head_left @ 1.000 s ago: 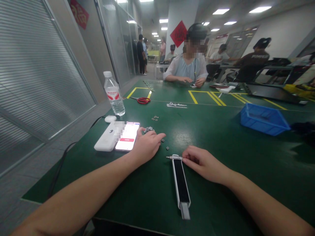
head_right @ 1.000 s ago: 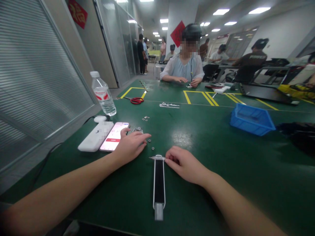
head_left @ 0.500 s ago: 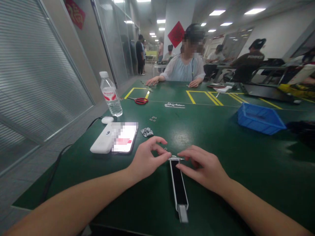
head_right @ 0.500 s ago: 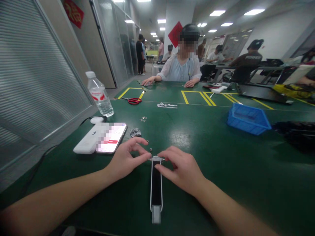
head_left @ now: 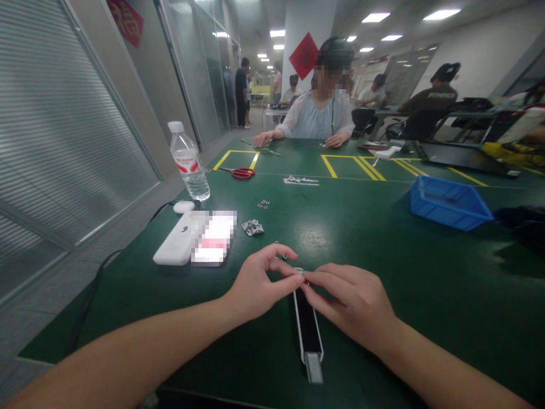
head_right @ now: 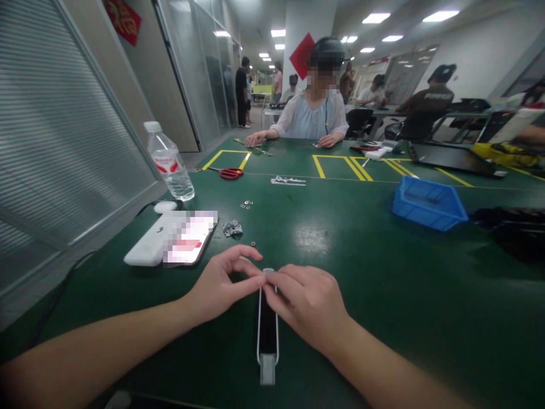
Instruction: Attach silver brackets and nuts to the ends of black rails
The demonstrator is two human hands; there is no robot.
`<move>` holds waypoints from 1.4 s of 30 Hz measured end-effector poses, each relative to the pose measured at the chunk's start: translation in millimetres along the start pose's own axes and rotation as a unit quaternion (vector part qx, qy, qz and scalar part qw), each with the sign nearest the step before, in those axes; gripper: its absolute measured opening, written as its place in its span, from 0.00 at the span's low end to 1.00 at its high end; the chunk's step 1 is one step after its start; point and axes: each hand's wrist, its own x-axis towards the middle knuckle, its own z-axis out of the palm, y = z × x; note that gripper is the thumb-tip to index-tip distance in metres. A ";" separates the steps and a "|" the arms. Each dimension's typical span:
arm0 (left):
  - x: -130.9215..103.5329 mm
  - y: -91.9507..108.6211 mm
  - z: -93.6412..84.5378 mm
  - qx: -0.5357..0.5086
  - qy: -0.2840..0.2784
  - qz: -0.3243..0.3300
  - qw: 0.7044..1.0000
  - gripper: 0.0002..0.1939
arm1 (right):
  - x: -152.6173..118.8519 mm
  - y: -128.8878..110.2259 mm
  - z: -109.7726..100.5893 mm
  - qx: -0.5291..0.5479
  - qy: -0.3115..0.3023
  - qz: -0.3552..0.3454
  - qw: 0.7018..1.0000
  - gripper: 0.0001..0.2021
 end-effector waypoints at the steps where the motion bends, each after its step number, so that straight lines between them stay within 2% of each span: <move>1: 0.7 -0.7 -1.7 0.016 -0.001 0.013 1.000 0.14 | -0.1 3.7 -0.8 0.016 -0.009 0.004 1.000 0.07; 4: 4.3 -4.7 -10.5 0.129 -0.001 0.081 0.988 0.12 | -0.2 20.4 -3.9 0.090 -0.079 0.031 0.992 0.08; 7: 8.3 -9.5 -21.3 0.295 -0.011 0.129 0.947 0.09 | 0.1 39.0 -6.9 0.136 -0.160 0.062 0.976 0.09; 11: 10.1 -11.8 -29.0 0.384 -0.054 0.162 0.907 0.07 | 0.2 51.1 -7.6 0.173 -0.219 0.098 0.955 0.08; 23: 12.2 -11.8 -28.0 0.413 -0.102 0.169 0.889 0.04 | -2.0 57.2 -2.8 0.196 -0.249 0.145 0.937 0.09; 42: 13.0 -12.5 -27.8 0.401 -0.100 0.167 0.895 0.03 | -3.5 52.3 -1.1 0.232 -0.249 0.228 0.912 0.07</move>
